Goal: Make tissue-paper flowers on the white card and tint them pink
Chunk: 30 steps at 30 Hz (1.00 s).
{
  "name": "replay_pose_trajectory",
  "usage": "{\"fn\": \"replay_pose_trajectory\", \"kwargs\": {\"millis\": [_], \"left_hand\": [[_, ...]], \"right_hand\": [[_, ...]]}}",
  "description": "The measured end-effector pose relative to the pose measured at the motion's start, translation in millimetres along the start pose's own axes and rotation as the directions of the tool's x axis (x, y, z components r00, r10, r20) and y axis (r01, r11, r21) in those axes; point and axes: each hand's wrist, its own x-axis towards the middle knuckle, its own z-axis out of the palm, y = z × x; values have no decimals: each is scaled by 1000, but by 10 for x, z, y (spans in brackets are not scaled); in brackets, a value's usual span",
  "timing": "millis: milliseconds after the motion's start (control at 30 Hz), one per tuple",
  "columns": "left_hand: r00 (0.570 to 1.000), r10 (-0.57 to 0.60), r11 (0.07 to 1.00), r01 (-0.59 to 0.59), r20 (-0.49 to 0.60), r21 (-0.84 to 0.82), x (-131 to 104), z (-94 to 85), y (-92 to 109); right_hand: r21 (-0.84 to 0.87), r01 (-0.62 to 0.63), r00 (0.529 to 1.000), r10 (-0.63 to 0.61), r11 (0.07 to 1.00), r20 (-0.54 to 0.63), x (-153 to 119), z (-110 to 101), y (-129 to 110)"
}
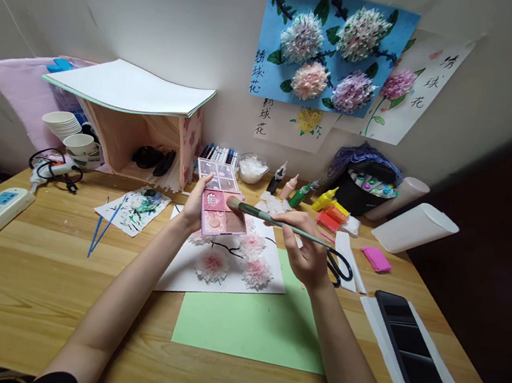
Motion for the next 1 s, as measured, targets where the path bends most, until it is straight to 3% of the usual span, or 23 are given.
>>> {"fn": "replay_pose_trajectory", "kwargs": {"millis": [200, 267, 400, 467, 667, 900, 1000], "left_hand": [[999, -34, 999, 34, -9, -8, 21, -3, -52], [999, -40, 999, 40, 14, -32, 16, 4, -66], [984, -74, 993, 87, 161, -74, -4, 37, -90], [980, -79, 993, 94, 181, -72, -4, 45, -106], [999, -22, 998, 19, -37, -61, 46, 10, -144], [997, -19, 1000, 17, -73, -26, 89, 16, -243], [997, -23, 999, 20, -67, -44, 92, 38, -276]], "right_hand": [[-1, -60, 998, 60, 998, 28, -5, 12, 20], [52, -91, 995, 93, 995, -41, -9, 13, 44], [95, -77, 964, 99, 992, -248, -18, 25, 66], [48, -48, 962, 59, 998, -267, -23, 37, 62], [-60, 38, 989, -46, 997, -138, -40, 109, 26], [-137, 179, 980, -188, 974, -57, -37, 179, -13], [-124, 122, 986, -135, 985, -98, -34, 150, 2]]}}
